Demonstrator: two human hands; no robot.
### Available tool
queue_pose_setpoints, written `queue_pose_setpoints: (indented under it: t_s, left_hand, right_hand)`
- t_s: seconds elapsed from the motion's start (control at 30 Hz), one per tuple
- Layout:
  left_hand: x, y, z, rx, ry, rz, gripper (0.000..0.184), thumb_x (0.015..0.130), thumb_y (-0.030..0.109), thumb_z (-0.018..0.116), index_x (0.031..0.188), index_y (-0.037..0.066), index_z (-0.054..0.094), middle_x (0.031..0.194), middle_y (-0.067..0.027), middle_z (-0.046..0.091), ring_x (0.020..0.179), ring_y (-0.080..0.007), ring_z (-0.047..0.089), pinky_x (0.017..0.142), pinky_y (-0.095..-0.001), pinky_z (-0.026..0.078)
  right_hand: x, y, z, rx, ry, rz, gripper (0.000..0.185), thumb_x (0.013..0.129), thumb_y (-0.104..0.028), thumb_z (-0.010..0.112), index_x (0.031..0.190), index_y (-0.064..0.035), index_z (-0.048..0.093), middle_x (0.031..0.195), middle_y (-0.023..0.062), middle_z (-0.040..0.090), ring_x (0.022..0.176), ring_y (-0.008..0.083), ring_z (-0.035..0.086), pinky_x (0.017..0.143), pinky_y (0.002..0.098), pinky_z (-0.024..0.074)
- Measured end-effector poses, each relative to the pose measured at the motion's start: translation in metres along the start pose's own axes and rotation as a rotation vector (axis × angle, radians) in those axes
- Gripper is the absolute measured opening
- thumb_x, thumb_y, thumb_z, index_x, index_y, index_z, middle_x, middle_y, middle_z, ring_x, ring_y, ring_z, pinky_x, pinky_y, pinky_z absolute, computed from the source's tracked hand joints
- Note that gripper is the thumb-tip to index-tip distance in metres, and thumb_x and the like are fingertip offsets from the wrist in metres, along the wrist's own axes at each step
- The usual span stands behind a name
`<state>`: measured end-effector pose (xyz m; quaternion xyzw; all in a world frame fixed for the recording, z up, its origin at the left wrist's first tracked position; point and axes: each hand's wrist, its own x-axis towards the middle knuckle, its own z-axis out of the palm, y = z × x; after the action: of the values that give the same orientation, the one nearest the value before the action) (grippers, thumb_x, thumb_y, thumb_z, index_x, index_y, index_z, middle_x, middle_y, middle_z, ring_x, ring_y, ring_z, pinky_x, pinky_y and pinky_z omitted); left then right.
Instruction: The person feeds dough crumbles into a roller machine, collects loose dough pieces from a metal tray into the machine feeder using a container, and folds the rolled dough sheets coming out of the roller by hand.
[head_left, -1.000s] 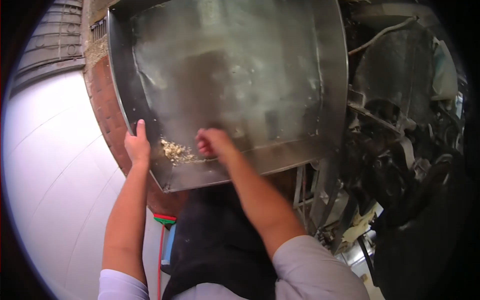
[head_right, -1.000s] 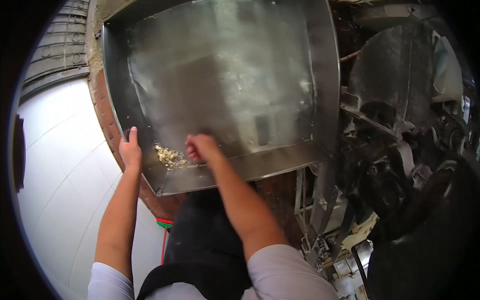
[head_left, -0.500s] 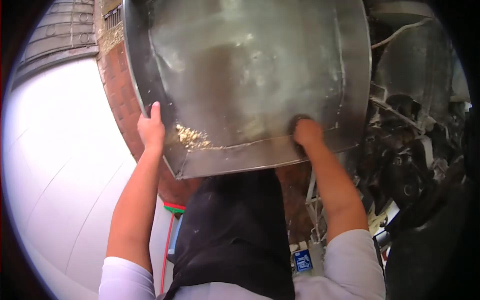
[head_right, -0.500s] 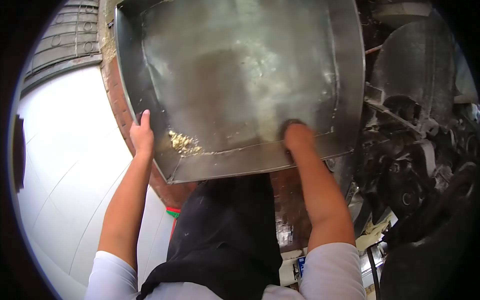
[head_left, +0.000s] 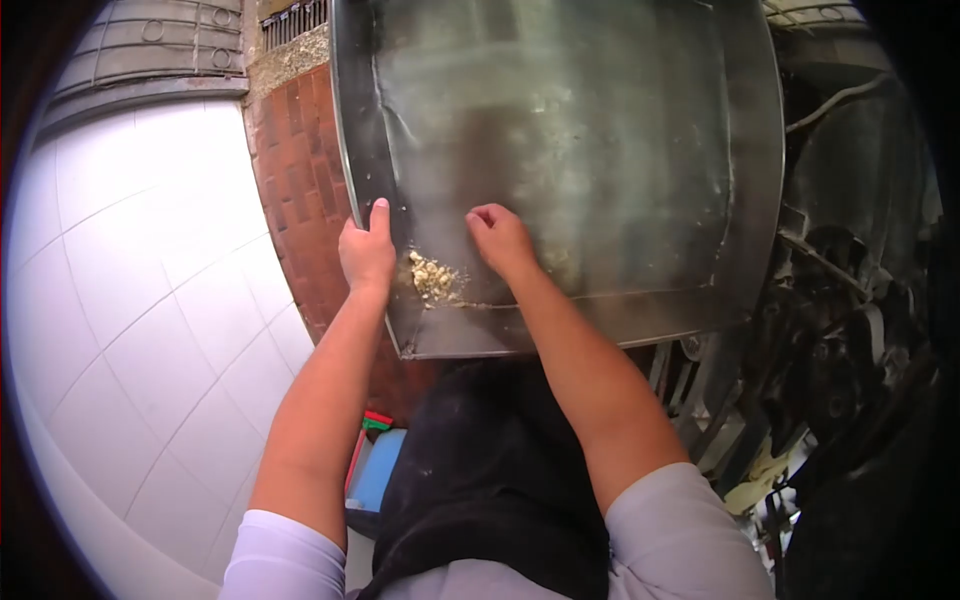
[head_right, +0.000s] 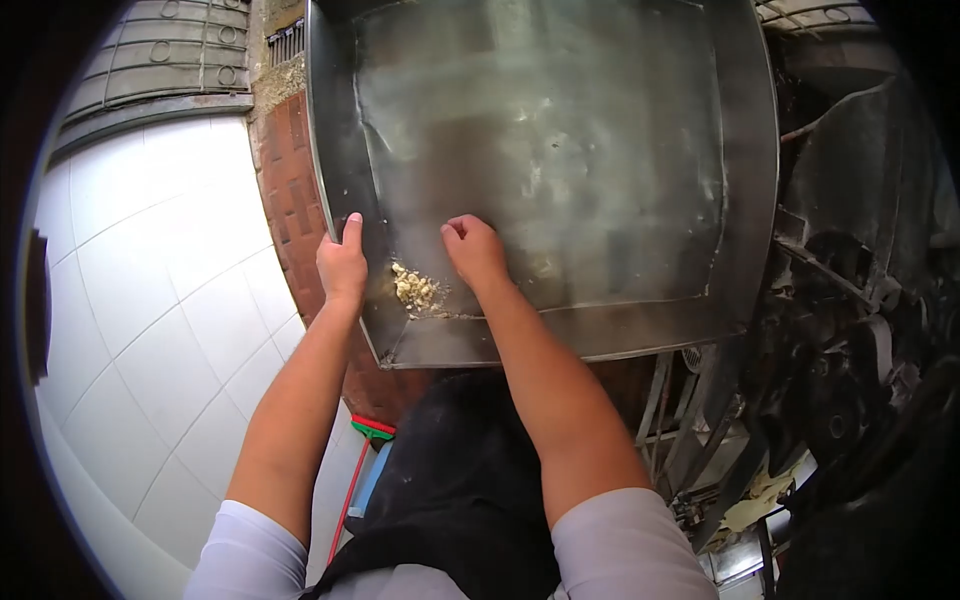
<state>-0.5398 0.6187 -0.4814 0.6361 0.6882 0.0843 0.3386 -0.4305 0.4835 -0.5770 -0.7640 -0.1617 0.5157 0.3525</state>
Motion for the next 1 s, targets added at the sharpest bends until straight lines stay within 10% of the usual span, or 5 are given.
queue_pose_setpoints:
  t_s: [0.17, 0.5, 0.63, 0.83, 1.0]
  left_hand:
    - [0.001, 0.000, -0.003, 0.023, -0.012, -0.022, 0.052, 0.084, 0.047, 0.058, 0.098, -0.003, 0.065, 0.091, -0.0219, 0.067, 0.090, -0.0357, 0.064, 0.080, -0.0405, 0.047]
    - [-0.001, 0.003, -0.005, -0.072, -0.044, -0.011, 0.049, 0.085, 0.046, 0.057, 0.100, 0.000, 0.064, 0.093, -0.0211, 0.067, 0.091, -0.0353, 0.064, 0.080, -0.0403, 0.047]
    - [-0.001, 0.005, -0.004, -0.021, -0.040, -0.051, 0.049, 0.085, 0.046, 0.057, 0.100, 0.000, 0.064, 0.094, -0.0209, 0.067, 0.092, -0.0359, 0.064, 0.080, -0.0407, 0.047]
    - [-0.001, 0.005, -0.004, -0.065, -0.033, -0.020, 0.047, 0.085, 0.043, 0.058, 0.102, 0.000, 0.063, 0.093, -0.0204, 0.067, 0.091, -0.0348, 0.064, 0.081, -0.0394, 0.047]
    - [-0.002, 0.011, -0.005, -0.101, -0.058, -0.025, 0.046, 0.087, 0.040, 0.059, 0.101, -0.004, 0.063, 0.093, -0.0161, 0.067, 0.090, -0.0269, 0.063, 0.083, -0.0349, 0.046]
  right_hand:
    - [-0.019, 0.001, 0.036, -0.143, -0.436, 0.018, 0.040, 0.086, -0.040, 0.055, 0.085, -0.0018, 0.067, 0.087, 0.0193, 0.066, 0.087, 0.0320, 0.064, 0.077, 0.0379, 0.0484]
    - [0.048, -0.054, 0.072, -0.055, 0.040, -0.279, 0.027, 0.085, -0.028, 0.053, 0.083, -0.0034, 0.064, 0.086, 0.0196, 0.064, 0.082, 0.0400, 0.061, 0.072, 0.0462, 0.0483]
    - [-0.034, -0.013, 0.077, -0.256, -0.204, -0.078, 0.025, 0.082, -0.027, 0.057, 0.079, -0.0038, 0.066, 0.083, 0.0203, 0.064, 0.079, 0.0395, 0.061, 0.071, 0.0466, 0.0487]
    - [0.073, -0.068, -0.011, 0.251, 0.049, -0.019, 0.036, 0.083, -0.037, 0.063, 0.070, -0.0033, 0.063, 0.061, 0.0032, 0.058, 0.057, 0.0137, 0.052, 0.057, 0.0329, 0.0441]
    - [0.143, -0.133, -0.013, 0.812, 0.104, 0.094, 0.034, 0.091, -0.037, 0.051, 0.093, -0.0059, 0.065, 0.077, 0.0056, 0.066, 0.070, 0.0169, 0.062, 0.063, 0.0296, 0.0478]
